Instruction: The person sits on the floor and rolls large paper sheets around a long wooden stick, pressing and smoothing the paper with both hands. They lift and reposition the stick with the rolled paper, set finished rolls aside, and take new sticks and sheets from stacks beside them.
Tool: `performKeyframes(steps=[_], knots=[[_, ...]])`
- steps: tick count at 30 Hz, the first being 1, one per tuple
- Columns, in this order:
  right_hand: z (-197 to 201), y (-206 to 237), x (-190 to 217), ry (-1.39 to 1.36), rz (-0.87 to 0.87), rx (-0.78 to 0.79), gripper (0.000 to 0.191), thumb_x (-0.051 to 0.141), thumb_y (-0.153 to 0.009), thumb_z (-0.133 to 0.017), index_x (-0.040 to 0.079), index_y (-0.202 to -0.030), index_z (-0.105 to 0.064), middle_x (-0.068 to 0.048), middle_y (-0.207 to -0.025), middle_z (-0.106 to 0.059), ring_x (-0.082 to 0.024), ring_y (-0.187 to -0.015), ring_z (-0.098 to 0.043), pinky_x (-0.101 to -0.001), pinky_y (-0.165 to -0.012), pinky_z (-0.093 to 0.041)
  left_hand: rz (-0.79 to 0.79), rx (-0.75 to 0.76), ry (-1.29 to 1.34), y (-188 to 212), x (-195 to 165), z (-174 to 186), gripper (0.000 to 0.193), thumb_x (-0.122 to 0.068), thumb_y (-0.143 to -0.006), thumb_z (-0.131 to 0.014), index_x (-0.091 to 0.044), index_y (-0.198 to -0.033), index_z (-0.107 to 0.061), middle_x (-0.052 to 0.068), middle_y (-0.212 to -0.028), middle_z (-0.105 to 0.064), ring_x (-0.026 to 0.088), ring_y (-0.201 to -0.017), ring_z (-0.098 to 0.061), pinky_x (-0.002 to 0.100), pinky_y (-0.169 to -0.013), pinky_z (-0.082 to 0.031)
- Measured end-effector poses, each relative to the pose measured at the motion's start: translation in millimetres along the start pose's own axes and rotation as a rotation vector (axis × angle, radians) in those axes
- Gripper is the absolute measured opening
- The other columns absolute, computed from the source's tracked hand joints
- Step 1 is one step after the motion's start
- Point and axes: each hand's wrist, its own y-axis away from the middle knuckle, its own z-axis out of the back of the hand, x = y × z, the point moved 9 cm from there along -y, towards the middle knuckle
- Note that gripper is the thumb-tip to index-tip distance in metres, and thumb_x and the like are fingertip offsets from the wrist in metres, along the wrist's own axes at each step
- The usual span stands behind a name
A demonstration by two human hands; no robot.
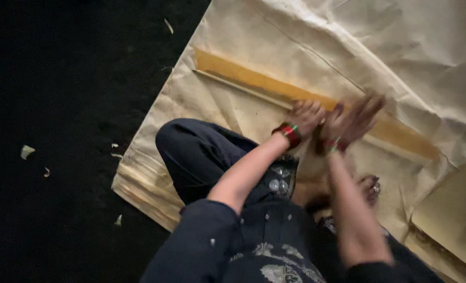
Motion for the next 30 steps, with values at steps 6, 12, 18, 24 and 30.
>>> performKeyframes(steps=[6,12,18,24,30], knots=[[-22,58,-35,0.209,-0.122,0.202,0.079,0.051,-0.107,-0.051,0.017,-0.170,-0.018,-0.016,-0.175,-0.008,-0.031,-0.163,-0.006,-0.0659,-0.125,-0.005,0.104,0.276,0.042,59,15,-40,0.039,-0.035,-0.104,-0.049,-0.013,-0.136,-0.057,0.012,-0.140,-0.060,0.030,-0.131,-0.054,0.050,-0.110,-0.041],[-23,9,-26,0.206,-0.073,0.103,0.076,0.049,-0.112,-0.044,0.015,-0.170,-0.009,-0.014,-0.176,-0.003,-0.029,-0.164,0.000,-0.0656,-0.131,-0.001,0.281,-0.161,-0.046,22,59,14,0.078,-0.041,-0.099,-0.058,-0.024,-0.166,-0.020,0.009,-0.175,-0.010,0.033,-0.162,-0.013,0.076,-0.124,-0.006],[-35,3,-11,0.334,-0.205,0.275,0.084,0.074,-0.098,-0.030,0.026,-0.166,-0.015,-0.012,-0.173,-0.007,-0.027,-0.161,-0.005,-0.0647,-0.123,0.001,0.210,-0.056,-0.011,-19,75,7,0.081,-0.050,-0.100,-0.052,-0.022,-0.167,-0.017,0.013,-0.173,-0.007,0.032,-0.161,-0.007,0.077,-0.121,0.004],[-14,-71,17,0.227,-0.074,0.075,0.080,0.063,-0.111,-0.039,0.022,-0.170,-0.006,-0.010,-0.177,0.002,-0.027,-0.166,-0.002,-0.0704,-0.128,0.000,0.281,0.177,-0.200,-45,78,-1,0.075,-0.052,-0.108,-0.045,-0.026,-0.171,-0.012,0.010,-0.175,-0.003,0.032,-0.162,-0.003,0.074,-0.119,0.008],[1,-65,21,0.168,-0.112,0.107,0.084,0.056,-0.102,-0.052,0.024,-0.166,-0.009,-0.011,-0.173,0.001,-0.029,-0.162,-0.005,-0.0723,-0.122,0.002,0.136,0.021,-0.160,-96,85,14,0.074,-0.045,-0.107,-0.053,-0.017,-0.166,-0.020,0.019,-0.170,-0.013,0.041,-0.157,-0.013,0.075,-0.119,-0.004]])
